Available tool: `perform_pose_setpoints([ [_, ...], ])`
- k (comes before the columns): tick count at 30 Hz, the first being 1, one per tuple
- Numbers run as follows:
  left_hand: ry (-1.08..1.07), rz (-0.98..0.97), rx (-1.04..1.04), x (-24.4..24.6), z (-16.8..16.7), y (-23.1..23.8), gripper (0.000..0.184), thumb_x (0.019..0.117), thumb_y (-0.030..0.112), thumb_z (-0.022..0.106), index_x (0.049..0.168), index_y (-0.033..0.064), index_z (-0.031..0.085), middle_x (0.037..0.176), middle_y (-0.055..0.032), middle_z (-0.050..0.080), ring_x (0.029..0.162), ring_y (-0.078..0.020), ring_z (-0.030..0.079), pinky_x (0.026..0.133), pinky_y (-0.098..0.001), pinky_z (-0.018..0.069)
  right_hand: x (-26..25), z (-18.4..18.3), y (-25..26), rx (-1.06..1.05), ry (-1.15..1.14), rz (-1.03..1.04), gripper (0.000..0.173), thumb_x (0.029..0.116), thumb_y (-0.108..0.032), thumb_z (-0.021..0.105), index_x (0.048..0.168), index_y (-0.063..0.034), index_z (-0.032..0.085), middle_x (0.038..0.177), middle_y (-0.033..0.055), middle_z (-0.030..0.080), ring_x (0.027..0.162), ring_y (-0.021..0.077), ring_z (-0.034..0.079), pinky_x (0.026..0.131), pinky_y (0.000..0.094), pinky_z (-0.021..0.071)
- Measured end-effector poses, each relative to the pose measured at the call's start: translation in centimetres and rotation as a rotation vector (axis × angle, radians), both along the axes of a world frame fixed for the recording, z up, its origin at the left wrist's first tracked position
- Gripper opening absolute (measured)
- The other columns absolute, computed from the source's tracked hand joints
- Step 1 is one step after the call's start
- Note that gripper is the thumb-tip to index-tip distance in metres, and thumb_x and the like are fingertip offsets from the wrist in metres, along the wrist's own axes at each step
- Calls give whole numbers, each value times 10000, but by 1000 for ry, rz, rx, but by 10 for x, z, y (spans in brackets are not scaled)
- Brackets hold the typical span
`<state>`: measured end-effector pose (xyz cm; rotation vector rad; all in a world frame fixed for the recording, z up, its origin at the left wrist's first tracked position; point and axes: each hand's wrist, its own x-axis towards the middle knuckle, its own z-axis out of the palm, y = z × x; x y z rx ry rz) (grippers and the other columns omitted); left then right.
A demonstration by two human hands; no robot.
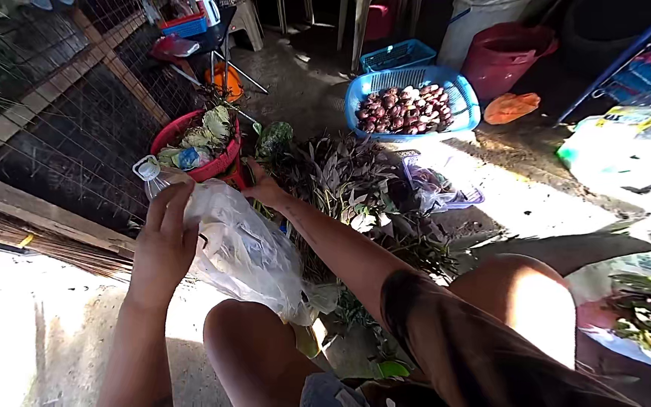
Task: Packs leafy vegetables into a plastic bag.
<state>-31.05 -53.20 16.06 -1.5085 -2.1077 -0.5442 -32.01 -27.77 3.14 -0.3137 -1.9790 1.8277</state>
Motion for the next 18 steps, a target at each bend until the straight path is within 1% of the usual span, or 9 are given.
perform_pose_setpoints([
  [2, -53, -77, -5, -3, -5, -9, 407, 959, 132, 612, 1356, 43, 606, 1417, -220, 542, 1135, -332, 634, 883, -493, 561, -3, 1, -7, 69, -65, 270, 990, 797, 102, 713, 1634, -88, 219, 1543, 233, 465, 1362, 334, 531, 1095, 524, 475],
  [5, -322, -92, 13, -28, -18, -27, 163, 925, 164, 646, 994, 45, 731, 1382, -154, 554, 1201, -208, 587, 968, -391, 533, 1, 7, -7, 292, -277, 582, 524, 898, 35, 707, 1393, 66, 538, 1255, 267, 632, 1114, 333, 630, 980, 526, 494],
  [6, -408, -72, 2, -40, -24, -33, 138, 909, 160, 644, 898, 53, 730, 1370, -136, 560, 1207, -184, 574, 977, -380, 518, 0, 10, 0, 430, -319, 567, 338, 935, -39, 711, 1244, 75, 635, 1143, 252, 663, 1031, 333, 640, 934, 544, 496],
  [8, -453, 38, -98, -60, -34, -42, 154, 906, 119, 611, 808, 79, 724, 1347, -131, 572, 1209, -204, 566, 978, -415, 502, 2, 22, 24, 644, -357, 392, 245, 974, -135, 683, 1135, 49, 698, 1111, 262, 682, 1052, 398, 651, 940, 620, 491],
  [10, -390, 269, -265, -68, -40, -36, 213, 977, 44, 592, 873, 73, 775, 1379, -190, 578, 1246, -370, 567, 981, -605, 484, -1, 40, 55, 753, -390, 158, 264, 986, -203, 652, 1177, -30, 712, 1194, 229, 687, 1161, 412, 636, 982, 656, 479],
  [13, -261, 534, -334, -67, -52, -5, 281, 984, 54, 600, 1212, 121, 749, 1460, -246, 513, 1246, -530, 542, 930, -746, 459, -4, 81, 72, 690, -322, -60, 261, 980, -156, 612, 1206, -67, 707, 1222, 185, 688, 1167, 358, 644, 986, 605, 497],
  [15, -284, 556, -227, -68, -56, 18, 516, 937, 47, 637, 1446, 110, 571, 1531, -290, 403, 1303, -596, 444, 953, -799, 385, -2, 102, 75, 496, -195, -75, 331, 988, -106, 612, 1314, -58, 640, 1233, 166, 683, 1056, 284, 684, 889, 496, 560],
  [17, -375, 593, -144, -69, -61, 37, 711, 914, 38, 654, 1565, 77, 368, 1558, -330, 332, 1246, -616, 490, 916, -791, 435, 13, 108, 84, 265, -121, 28, 591, 997, -80, 635, 1549, -102, 423, 1453, 166, 570, 1210, 272, 623, 963, 453, 533],
  [18, -428, 627, -118, -69, -65, 46, 769, 910, 42, 653, 1592, 78, 300, 1556, -344, 318, 1156, -614, 556, 861, -773, 480, 27, 105, 90, 218, -134, 6, 680, 982, -88, 658, 1592, -141, 362, 1506, 164, 527, 1283, 291, 587, 1015, 481, 515],
])
